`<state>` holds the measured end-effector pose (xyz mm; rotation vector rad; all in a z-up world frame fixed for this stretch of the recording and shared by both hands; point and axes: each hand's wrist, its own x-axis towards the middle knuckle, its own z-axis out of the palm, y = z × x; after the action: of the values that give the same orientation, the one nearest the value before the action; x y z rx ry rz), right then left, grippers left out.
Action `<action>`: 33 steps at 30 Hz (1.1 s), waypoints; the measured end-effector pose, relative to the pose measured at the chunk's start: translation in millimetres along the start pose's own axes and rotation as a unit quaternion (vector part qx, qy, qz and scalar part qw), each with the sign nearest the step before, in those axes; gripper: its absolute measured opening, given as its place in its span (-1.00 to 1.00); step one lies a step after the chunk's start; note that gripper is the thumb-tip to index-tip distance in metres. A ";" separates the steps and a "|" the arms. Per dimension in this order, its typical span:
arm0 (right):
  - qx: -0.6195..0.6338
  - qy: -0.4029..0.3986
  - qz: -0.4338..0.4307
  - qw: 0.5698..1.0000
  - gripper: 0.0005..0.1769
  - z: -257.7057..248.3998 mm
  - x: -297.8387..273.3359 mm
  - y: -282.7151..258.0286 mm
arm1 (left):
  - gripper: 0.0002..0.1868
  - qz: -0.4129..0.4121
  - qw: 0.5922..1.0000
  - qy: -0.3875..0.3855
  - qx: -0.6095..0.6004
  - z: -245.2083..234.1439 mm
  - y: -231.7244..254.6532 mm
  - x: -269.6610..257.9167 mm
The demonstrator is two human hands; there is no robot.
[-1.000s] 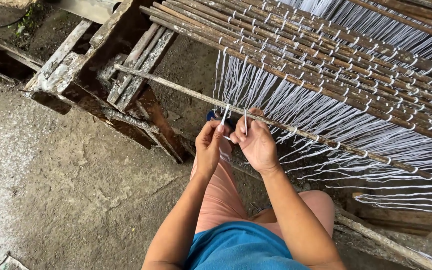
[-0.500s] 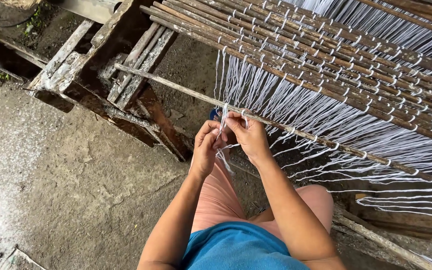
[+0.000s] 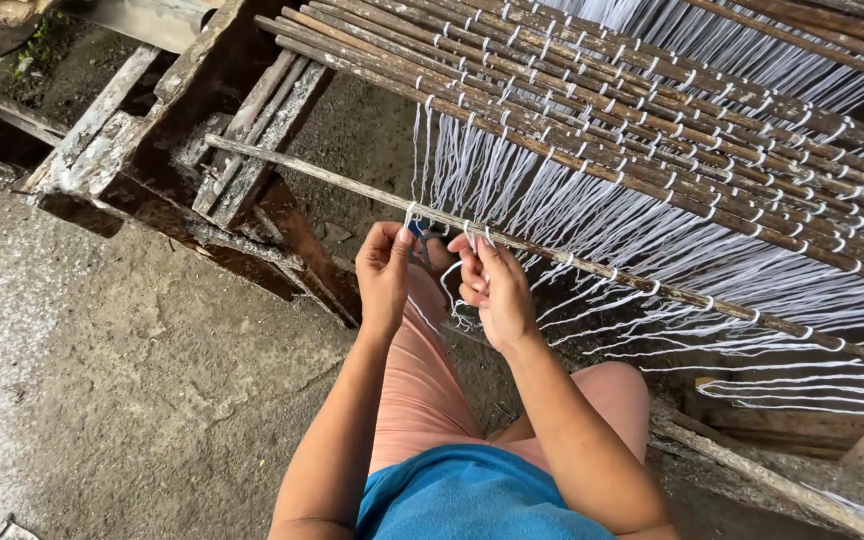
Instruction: Tying white cotton threads onto a wooden loom frame to prepare for weaving.
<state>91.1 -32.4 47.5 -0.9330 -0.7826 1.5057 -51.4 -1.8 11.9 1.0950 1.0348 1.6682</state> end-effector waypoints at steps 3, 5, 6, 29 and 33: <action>0.011 0.007 -0.013 1.000 -0.60 -3.6 -0.6 7.2 | -0.82 -0.009 1.000 -0.011 0.015 3.4 2.1 -0.7; 0.020 0.023 -0.011 0.999 -0.55 -2.6 -2.2 5.1 | -0.83 -0.014 1.000 -0.013 0.011 4.5 4.9 -0.5; 0.030 0.037 -0.009 0.999 -0.51 -1.7 -2.2 3.5 | -0.83 -0.017 1.000 -0.015 0.008 5.2 6.7 0.6; -0.119 0.029 -0.034 0.992 -0.48 18.1 18.5 34.8 | -0.82 -0.039 0.999 -0.020 0.024 1.6 5.2 -0.4; -0.060 0.068 -0.016 0.996 -0.45 13.0 2.0 21.5 | -0.79 -0.034 0.999 -0.019 0.020 1.2 7.7 0.4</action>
<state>69.5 -33.0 34.4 -1.0954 -0.7932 1.3637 -52.0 -3.4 19.5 1.1018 1.0742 1.5729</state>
